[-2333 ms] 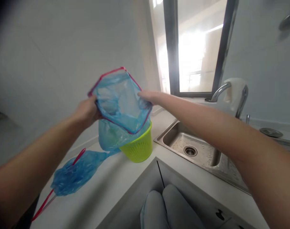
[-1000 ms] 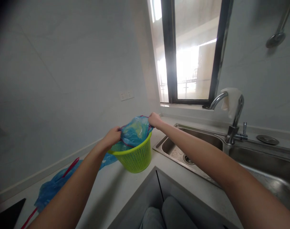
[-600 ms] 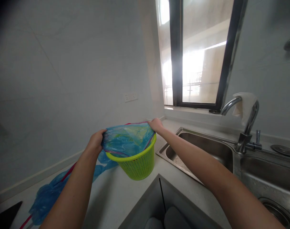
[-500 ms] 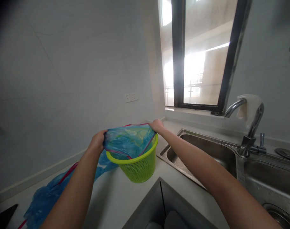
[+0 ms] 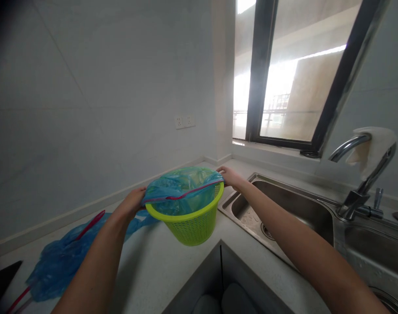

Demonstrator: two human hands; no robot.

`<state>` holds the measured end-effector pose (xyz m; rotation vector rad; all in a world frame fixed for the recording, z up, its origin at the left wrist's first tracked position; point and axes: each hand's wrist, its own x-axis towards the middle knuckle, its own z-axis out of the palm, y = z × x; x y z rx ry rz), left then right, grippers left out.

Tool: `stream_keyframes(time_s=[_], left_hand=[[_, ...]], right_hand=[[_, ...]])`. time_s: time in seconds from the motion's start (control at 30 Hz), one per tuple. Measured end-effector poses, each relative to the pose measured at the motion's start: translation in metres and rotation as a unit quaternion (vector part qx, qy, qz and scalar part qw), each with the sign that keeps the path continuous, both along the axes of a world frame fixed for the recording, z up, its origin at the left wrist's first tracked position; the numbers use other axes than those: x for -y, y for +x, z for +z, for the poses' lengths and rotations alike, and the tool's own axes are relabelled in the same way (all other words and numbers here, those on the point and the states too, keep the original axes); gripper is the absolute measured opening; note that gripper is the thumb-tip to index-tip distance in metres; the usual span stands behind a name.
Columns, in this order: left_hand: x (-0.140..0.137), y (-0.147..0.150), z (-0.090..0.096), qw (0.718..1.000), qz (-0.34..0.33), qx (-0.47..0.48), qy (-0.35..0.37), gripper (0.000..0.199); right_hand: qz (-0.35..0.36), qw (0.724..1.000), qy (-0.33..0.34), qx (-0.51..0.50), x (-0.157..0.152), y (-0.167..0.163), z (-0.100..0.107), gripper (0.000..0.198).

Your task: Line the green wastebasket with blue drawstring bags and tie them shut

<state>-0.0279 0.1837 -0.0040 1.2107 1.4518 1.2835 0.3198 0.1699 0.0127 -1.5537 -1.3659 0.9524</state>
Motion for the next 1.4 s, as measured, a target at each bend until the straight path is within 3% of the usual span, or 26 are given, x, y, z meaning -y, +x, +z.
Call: stream_keyframes(time_s=[0.07,0.13,0.23,0.33,0.43,0.6,0.73,1.07,1.17,1.3,1.4], left_hand=[[0.014,-0.002,0.006,0.992,0.007,-0.081,0.097,0.024],[0.032,-0.004,0.017,0.963,-0.040,-0.180,0.198,0.034],[0.064,-0.007,0.036,0.884,-0.181,-0.341,0.263,0.039],[0.091,-0.011,0.051,0.824,-0.244,-0.434,0.270,0.032],[0.108,-0.011,0.062,0.791,-0.275,-0.479,0.262,0.024],[0.124,-0.004,0.073,0.794,-0.252,-0.500,0.237,0.017],[0.138,0.004,0.077,0.785,-0.276,-0.499,0.242,0.017],[0.164,0.021,0.076,0.762,-0.370,-0.479,0.230,0.016],[0.170,0.030,0.075,0.748,-0.328,-0.535,0.218,0.016],[0.175,0.042,0.069,0.713,-0.238,-0.625,0.212,0.019],[0.177,0.044,0.063,0.702,-0.229,-0.644,0.201,0.024]], right_hand=[[-0.024,0.984,0.164,0.066,0.016,0.003,0.000,0.031],[0.018,0.948,0.288,0.132,0.038,0.004,0.002,0.033],[0.117,0.910,0.339,0.210,0.073,0.000,0.007,0.024],[0.116,0.891,0.364,0.246,0.095,-0.005,0.006,0.013],[0.095,0.884,0.400,0.220,0.100,-0.009,0.004,0.014],[0.167,0.910,0.353,0.138,0.101,-0.003,0.006,0.019],[0.224,0.918,0.316,0.090,0.107,0.009,0.011,0.020],[0.256,0.896,0.272,0.240,0.109,0.017,0.008,0.018],[0.261,0.898,0.259,0.242,0.110,0.015,0.007,0.021],[0.201,0.900,0.275,0.273,0.114,0.008,0.008,0.025],[0.223,0.883,0.283,0.302,0.113,0.001,0.004,0.018]])
